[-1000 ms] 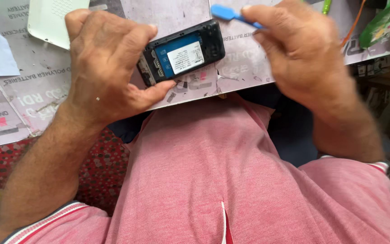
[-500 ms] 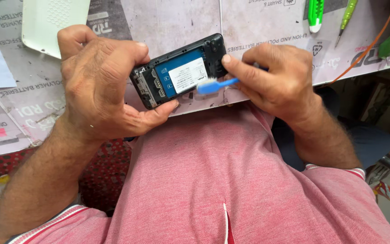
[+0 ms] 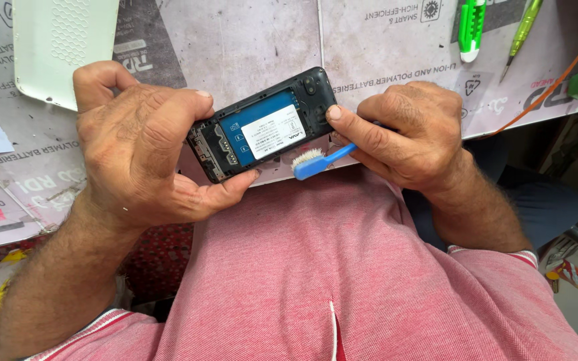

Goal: The person cleans a mobile phone using a brush and a cloth, then removes a screw with a screwdriver to open the device.

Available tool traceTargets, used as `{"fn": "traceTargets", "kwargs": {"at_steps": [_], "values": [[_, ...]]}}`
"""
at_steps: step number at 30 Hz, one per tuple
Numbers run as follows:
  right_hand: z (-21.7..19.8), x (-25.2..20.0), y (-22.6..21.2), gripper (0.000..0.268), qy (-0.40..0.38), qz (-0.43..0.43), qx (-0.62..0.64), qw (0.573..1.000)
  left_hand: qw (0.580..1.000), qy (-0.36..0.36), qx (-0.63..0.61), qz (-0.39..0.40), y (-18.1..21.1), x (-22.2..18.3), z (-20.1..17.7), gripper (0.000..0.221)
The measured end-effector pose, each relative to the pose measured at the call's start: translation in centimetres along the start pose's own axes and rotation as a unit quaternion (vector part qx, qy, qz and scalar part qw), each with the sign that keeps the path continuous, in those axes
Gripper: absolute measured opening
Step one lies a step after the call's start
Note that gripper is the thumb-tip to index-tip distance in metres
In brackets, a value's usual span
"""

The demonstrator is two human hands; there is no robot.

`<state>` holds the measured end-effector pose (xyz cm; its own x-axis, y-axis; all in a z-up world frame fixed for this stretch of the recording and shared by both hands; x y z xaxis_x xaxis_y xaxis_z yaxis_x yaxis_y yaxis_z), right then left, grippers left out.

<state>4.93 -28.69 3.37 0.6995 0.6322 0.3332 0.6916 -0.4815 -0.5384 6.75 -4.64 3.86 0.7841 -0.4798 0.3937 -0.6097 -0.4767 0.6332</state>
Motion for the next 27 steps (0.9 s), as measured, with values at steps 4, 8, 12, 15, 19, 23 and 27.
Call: {"fn": "traceTargets", "kwargs": {"at_steps": [4, 8, 12, 15, 19, 23, 27], "values": [[0.0, 0.0, 0.1, 0.042, 0.007, -0.006, 0.009, 1.000, 1.000, 0.006, -0.002, 0.005, 0.0, 0.1, 0.0, 0.061], [0.0, 0.2, 0.1, 0.043, 0.007, -0.006, 0.014, 1.000, 1.000, 0.011, -0.009, 0.007, -0.1, 0.1, 0.1, 0.063], [-0.1, 0.4, 0.0, 0.044, 0.007, -0.004, 0.020, 1.000, 1.000, 0.008, -0.014, 0.003, -0.2, -0.2, 0.1, 0.064], [0.0, 0.5, 0.0, 0.042, -0.002, 0.002, 0.010, 1.000, 1.000, -0.002, 0.000, 0.001, -0.2, -0.2, 0.2, 0.063], [0.1, 0.5, -0.1, 0.038, -0.004, -0.006, -0.001, 1.000, 0.999, -0.027, 0.043, 0.003, 0.0, 0.1, 0.6, 0.058], [0.2, 0.5, -0.3, 0.033, -0.008, -0.020, -0.016, 1.000, 0.993, -0.078, 0.089, -0.011, 0.0, 0.5, 1.2, 0.056], [0.1, 0.5, -0.2, 0.031, -0.006, -0.018, -0.009, 1.000, 0.990, -0.096, 0.099, -0.022, 0.1, 0.7, 1.4, 0.056]]}}
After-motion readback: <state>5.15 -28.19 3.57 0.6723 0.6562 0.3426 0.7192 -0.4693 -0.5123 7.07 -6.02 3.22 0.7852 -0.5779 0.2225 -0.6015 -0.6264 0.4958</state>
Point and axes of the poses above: each hand's wrist, its own x-axis towards the middle knuckle, its own z-axis out of the palm, y = z × x, the point moved 7 cm from there along x, towards the middle knuckle, and after that the axes turned 4 degrees about y, right-handed, at the moved point
